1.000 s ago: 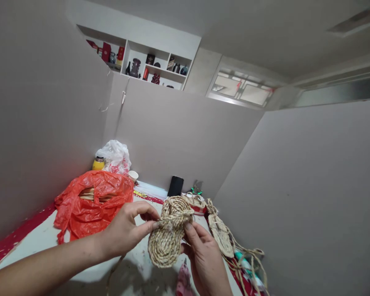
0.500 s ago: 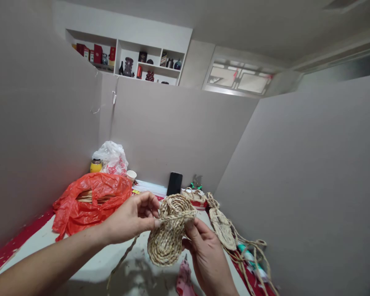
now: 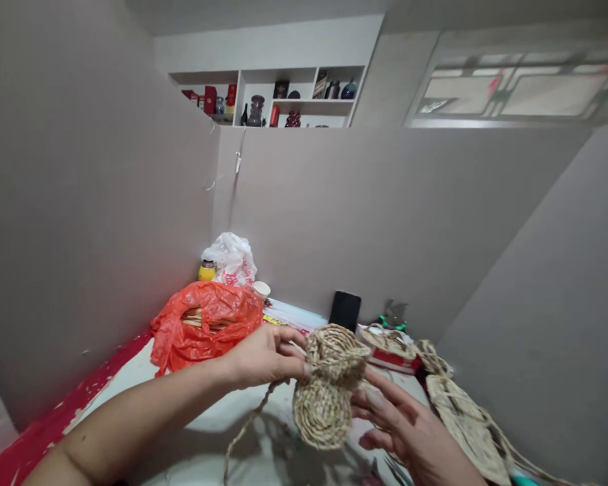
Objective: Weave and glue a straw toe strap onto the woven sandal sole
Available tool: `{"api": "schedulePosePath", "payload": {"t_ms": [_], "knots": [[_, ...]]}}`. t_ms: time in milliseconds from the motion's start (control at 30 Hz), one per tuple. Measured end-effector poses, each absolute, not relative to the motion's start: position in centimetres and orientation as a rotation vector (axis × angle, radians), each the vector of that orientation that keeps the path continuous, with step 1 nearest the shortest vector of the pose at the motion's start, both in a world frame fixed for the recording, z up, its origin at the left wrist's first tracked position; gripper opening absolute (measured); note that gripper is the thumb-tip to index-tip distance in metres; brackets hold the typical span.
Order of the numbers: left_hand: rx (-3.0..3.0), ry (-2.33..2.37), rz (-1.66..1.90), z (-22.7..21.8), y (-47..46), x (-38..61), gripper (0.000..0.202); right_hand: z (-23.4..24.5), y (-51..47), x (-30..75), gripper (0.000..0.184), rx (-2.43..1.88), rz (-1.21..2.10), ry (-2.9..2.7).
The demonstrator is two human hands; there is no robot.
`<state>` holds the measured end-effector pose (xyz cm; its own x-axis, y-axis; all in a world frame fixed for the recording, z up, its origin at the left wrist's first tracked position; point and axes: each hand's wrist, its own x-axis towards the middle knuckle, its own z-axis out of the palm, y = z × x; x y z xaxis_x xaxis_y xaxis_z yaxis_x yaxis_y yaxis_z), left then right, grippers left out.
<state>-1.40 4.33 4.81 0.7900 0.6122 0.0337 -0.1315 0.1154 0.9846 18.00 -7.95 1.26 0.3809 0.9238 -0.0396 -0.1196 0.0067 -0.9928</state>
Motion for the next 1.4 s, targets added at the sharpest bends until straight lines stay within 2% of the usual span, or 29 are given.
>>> {"api": "schedulePosePath", "payload": {"t_ms": [67,200,333,533,967,1133,1300,1400], "knots": [[1.358,0.429,0.611,4.4,4.5,-1.4,0.034,2.0,-8.3,18.8,0.064,-1.35,0.854,-0.763],[1.421,0.407,0.65,3.6,4.2,-1.3,0.027,3.6,-8.9,18.5,0.042,-1.236,0.6,-0.664],[1.824,0.438,0.783,3.4,3.5,-1.6,0.019,4.2,-8.2,16.9,0.044,-1.226,0.783,-0.637],[2.162,0.398,0.802,3.0,2.6,-1.8,0.02,3.7,-7.3,16.2,0.044,-1.197,0.933,-0.601],[2.008,0.398,0.733,1.6,2.3,-1.1,0.011,3.3,-7.5,16.2,0.041,-1.083,1.12,-0.599],[1.612,0.348,0.546,2.0,2.2,-1.0,0.016,2.9,-8.0,16.9,0.035,-1.194,0.843,-0.687],[1.356,0.417,0.456,2.2,2.7,-1.0,0.023,2.8,-9.1,17.3,0.022,-1.355,0.26,-0.896],[1.345,0.401,0.424,2.2,2.9,-1.1,0.023,2.7,-9.5,17.0,0.008,-1.359,0.037,-1.114]]}}
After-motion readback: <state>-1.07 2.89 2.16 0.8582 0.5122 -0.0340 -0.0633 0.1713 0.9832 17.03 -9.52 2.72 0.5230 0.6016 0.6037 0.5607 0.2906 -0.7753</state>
